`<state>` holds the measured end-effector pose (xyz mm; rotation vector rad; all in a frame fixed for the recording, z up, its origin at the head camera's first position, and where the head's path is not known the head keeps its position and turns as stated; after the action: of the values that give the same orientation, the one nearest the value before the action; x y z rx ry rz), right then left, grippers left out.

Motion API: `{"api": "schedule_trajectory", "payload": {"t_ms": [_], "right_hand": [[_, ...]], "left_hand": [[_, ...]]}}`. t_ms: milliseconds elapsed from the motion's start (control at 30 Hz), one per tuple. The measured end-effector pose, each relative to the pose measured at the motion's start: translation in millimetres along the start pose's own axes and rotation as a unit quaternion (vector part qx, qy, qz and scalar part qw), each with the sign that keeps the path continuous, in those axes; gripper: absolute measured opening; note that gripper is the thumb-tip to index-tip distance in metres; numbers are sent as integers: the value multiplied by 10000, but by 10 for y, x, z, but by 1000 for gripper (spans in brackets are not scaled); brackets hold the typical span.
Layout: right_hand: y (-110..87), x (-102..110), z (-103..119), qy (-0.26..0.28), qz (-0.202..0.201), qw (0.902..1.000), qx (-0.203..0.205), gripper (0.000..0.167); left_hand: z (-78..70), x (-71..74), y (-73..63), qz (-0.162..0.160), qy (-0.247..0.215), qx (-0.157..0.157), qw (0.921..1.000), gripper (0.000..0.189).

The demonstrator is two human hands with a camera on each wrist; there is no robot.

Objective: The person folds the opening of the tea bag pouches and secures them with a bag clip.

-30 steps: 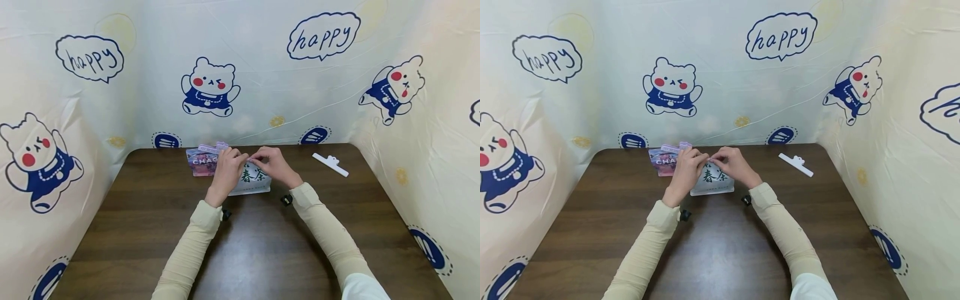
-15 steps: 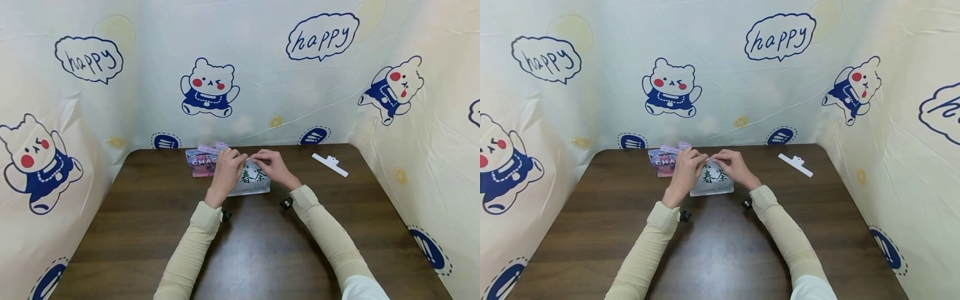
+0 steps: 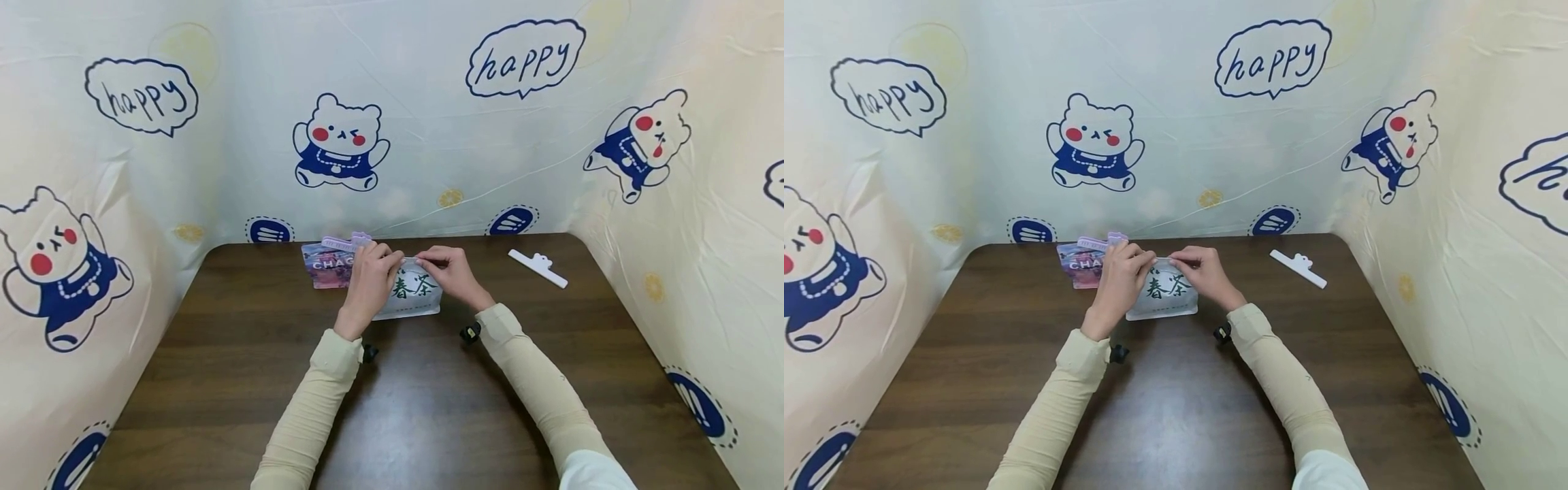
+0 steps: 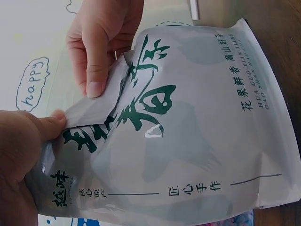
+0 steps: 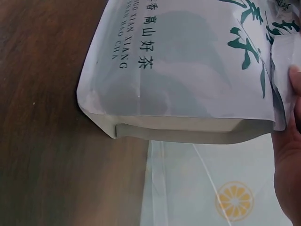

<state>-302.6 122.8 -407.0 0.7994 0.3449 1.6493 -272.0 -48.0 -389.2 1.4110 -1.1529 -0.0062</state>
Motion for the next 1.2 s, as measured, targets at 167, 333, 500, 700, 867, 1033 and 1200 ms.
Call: {"api": "schedule_trajectory", "payload": {"t_ms": [167,333,500,700,867,1033,1200], "right_hand": [[-6,9,21,-62,106,9999,-22,17],[-31,31,22,-149,228,9996,-55,22],[-41,70,-13,-138,200,9997,-98,21],[-89,121,-67,-328,-291,9990,-63,10],[-122,99,-70,-445,-257,9983,269,14],[-157,113,-85,-453,-262,9982,285,21],[-162,129,-82,-394,-135,9990,186,23]], "left_hand": [[3,-8,3,-40,1,7,10000,13],[-1,-17,6,3,-26,-29,10000,15],[8,-11,13,3,-89,15,10000,15],[28,3,4,-183,-57,69,9998,14],[37,-9,-7,-315,-16,108,9994,13],[32,-14,-6,-350,-78,71,9993,13],[25,-17,-2,-340,-72,74,9994,13]]}}
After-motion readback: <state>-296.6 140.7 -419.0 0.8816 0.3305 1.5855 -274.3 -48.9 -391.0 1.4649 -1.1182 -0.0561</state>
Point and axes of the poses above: each hand's wrist, its own y-axis towards the middle knuckle, its own x-axis out of the back of the hand, z = x × y, the point moved 5 cm from there along y, towards the middle knuckle, and after that the axes turned 7 degrees about -z, right-handed, at the moved point
